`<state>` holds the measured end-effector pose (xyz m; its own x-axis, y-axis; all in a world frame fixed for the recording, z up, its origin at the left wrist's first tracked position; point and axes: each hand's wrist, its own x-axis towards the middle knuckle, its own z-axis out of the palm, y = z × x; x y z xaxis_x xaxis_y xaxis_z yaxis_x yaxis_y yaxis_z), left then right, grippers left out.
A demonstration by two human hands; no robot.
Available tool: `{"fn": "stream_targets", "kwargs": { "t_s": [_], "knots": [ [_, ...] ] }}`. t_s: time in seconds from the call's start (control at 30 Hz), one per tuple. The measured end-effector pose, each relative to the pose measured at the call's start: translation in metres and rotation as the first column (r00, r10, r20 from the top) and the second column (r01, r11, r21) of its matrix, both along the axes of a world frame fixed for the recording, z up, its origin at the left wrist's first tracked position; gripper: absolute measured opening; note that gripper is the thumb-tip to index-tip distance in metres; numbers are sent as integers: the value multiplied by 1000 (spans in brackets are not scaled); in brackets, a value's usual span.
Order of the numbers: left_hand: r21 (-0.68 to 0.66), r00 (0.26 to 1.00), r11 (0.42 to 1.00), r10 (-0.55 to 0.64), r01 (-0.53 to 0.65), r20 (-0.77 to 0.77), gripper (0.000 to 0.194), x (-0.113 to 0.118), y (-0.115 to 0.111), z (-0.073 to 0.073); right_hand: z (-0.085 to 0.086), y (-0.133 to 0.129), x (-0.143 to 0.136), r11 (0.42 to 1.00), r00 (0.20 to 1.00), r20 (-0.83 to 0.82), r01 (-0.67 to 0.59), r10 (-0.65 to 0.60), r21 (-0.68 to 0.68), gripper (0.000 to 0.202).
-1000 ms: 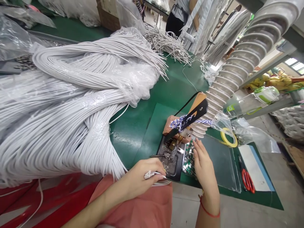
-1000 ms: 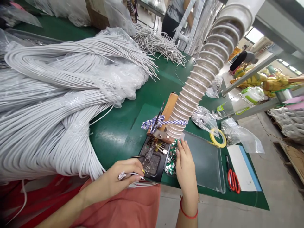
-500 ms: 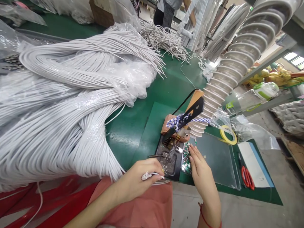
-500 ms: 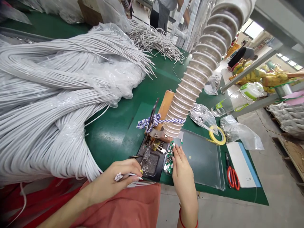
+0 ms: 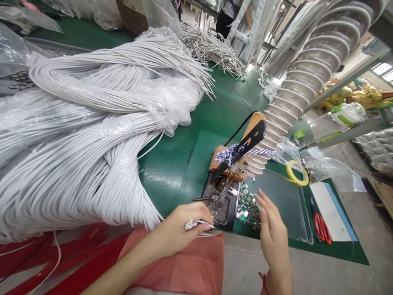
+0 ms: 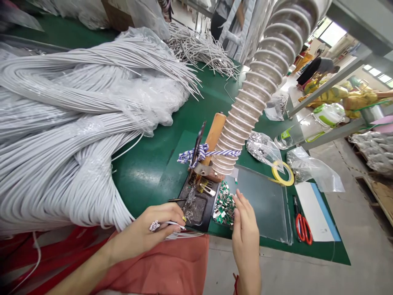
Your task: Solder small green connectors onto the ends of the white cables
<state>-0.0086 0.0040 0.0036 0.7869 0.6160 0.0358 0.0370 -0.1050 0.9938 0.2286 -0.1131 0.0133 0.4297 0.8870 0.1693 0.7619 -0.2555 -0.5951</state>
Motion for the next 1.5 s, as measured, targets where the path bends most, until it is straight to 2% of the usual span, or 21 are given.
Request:
{"fn": "stream_targets", "kwargs": {
  "t_s": [0.07,0.1,0.17,0.27,0.4,0.6,1.07,1.2,1.3,1.4,1.5],
  "knots": [
    [-5,1000,1000,0,0,-11,13,0,0,0,6,-2,0,992,993,-75,91,-85,82,35],
    [-5,1000,1000,-3,3,-14,13,0,0,0,9,-2,0,991,990,-96,109,-101,77,34],
    [-2,1000,1000,-15,15,-17,13,0,0,-1,12,-1,2,998,993,-100,63,-63,1,29],
    [-1,1000,1000,-10,10,-8,13,0,-1,0,12,4,5,987,993,-102,-68,53,-147,21],
    [-22,1000,1000,9,-9,-5,14,0,-1,3,6,10,5,969,992,-77,-112,97,-219,22],
    [-15,1000,1000,0,0,-12,15,-1,0,1,1,12,7,969,994,-66,-99,86,-227,18],
    [-12,1000,1000,-8,8,-24,16,-3,-2,-2,6,17,4,975,991,-101,-103,84,-195,21],
    [4,999,1000,-14,14,-34,18,-3,-2,-4,10,14,5,985,979,-201,-3,-33,-174,20],
    [16,1000,1000,-14,14,-28,20,-3,-1,-4,13,9,-1,986,933,-338,78,-124,-148,21],
    [17,1000,1000,-15,15,-12,21,-2,-2,-4,14,4,-20,995,855,-510,57,-93,-87,19],
    [-6,1000,1000,10,-10,3,20,-1,-2,-2,7,1,-49,999,797,-603,-6,-27,-52,17]
  ]
}}
